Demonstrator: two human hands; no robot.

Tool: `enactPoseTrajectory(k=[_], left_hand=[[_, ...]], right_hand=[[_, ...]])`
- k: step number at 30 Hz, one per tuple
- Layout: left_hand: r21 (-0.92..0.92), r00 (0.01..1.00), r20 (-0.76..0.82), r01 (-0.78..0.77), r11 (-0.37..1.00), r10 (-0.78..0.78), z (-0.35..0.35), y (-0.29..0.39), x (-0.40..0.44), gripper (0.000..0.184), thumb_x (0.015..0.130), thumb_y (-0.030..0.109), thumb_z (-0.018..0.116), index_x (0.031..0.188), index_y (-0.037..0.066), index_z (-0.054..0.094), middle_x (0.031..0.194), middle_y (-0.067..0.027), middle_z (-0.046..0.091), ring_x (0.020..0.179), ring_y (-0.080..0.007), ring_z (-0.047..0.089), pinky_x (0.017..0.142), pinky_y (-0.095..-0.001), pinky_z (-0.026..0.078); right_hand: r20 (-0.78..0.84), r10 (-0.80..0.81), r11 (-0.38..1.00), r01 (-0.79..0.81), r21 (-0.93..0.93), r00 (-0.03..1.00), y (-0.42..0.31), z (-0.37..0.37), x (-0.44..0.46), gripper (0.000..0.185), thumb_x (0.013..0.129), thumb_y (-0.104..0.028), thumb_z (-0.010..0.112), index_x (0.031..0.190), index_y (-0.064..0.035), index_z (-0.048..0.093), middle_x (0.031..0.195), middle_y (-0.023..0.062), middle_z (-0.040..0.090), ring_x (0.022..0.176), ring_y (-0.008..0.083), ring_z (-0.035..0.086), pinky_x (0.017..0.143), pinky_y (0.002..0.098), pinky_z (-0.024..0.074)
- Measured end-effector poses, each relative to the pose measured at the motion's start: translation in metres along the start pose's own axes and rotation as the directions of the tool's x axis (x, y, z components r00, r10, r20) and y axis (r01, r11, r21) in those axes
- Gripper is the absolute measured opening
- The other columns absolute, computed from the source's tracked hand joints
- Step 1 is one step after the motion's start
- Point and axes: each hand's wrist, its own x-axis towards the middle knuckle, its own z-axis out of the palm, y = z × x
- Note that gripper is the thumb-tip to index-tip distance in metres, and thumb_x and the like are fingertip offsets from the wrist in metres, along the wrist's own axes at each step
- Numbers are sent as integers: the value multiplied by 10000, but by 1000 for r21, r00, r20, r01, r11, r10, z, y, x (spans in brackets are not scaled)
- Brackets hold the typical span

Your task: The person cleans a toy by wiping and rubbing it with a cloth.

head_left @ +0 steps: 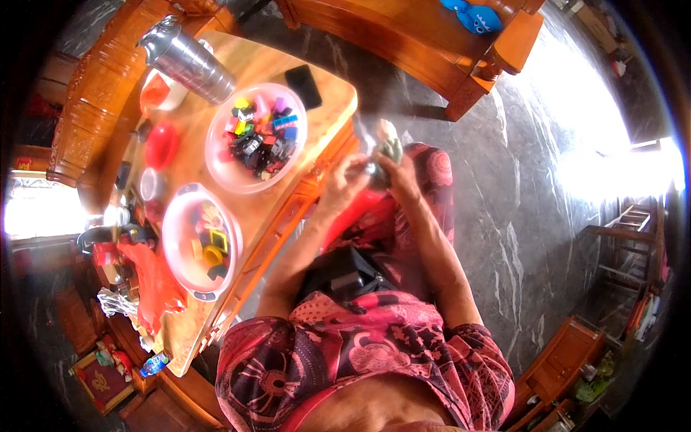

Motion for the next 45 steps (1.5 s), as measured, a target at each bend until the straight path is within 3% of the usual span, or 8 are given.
enactPoseTrajectory(k=[7, 10, 19, 24, 32, 34, 37, 45], left_hand=[[119, 994, -89, -45, 992, 56, 6, 3, 0, 247, 759, 129, 664, 971, 23, 595, 832, -54, 621, 725, -121, 573, 669, -259, 476], [133, 982, -167, -71, 989, 93, 6, -1, 2, 218, 778, 128, 650, 958, 15, 599, 790, -72, 628, 681, -128, 581, 656, -261, 475], [622, 888, -95, -300, 723, 450, 9, 2, 2, 250, 693, -5, 619, 933, 24, 553, 958, -125, 601, 853, -299, 564, 735, -371, 460], [717, 875, -52, -303, 628, 482, 13, 1, -2, 290, 641, -33, 597, 917, 38, 547, 963, -111, 591, 892, -308, 532, 773, -397, 433], [677, 855, -33, -363, 641, 518, 20, -4, -7, 304, 618, -37, 620, 907, 10, 543, 966, -135, 583, 879, -318, 528, 771, -398, 435], [677, 851, -25, -372, 635, 525, 19, -3, -7, 304, 623, -37, 620, 913, 10, 545, 964, -136, 584, 878, -316, 529, 770, -397, 437], [668, 850, -17, -382, 638, 527, 19, -3, -6, 304, 637, -37, 620, 928, 10, 547, 960, -137, 587, 869, -313, 534, 765, -393, 442], [646, 853, -32, -380, 662, 521, 19, -6, -1, 286, 680, -11, 649, 945, 20, 545, 954, -129, 599, 849, -307, 557, 755, -391, 448]], right_hand=[[34, -172, 963, 176, -204, 984, 8, -6, 5, 135, 830, -154, 626, 911, -55, 583, 757, -5, 593, 613, 93, 561, 535, 226, 456], [8, -9, 1000, 9, -1, 1000, -1, -3, 2, 182, 868, -206, 569, 964, -52, 561, 766, 17, 604, 609, 124, 584, 547, 244, 487], [323, 76, 944, -172, 282, 943, 5, -10, 5, 316, 894, -275, 503, 1106, -41, 497, 983, 65, 579, 895, 173, 574, 770, 350, 489], [491, -7, 982, -87, 167, 871, -7, -7, -6, 350, 844, -219, 586, 1113, -16, 492, 912, 15, 556, 770, 118, 520, 631, 274, 433], [398, 28, 994, -69, 89, 917, -14, -4, -9, 256, 762, -67, 673, 981, -41, 545, 823, 11, 562, 695, 98, 518, 586, 234, 425], [339, 75, 996, -57, -64, 938, -9, -10, -5, 400, 695, -25, 612, 1083, -7, 516, 896, 66, 557, 732, 141, 540, 589, 230, 445], [289, 44, 998, -51, 20, 956, -2, -11, -1, 175, 765, -27, 650, 915, -53, 563, 761, -5, 577, 659, 103, 540, 607, 237, 451], [122, -17, 996, 6, 89, 992, 7, -11, 9, 171, 777, -26, 631, 933, -63, 569, 822, 7, 589, 732, 112, 550, 657, 254, 456]])
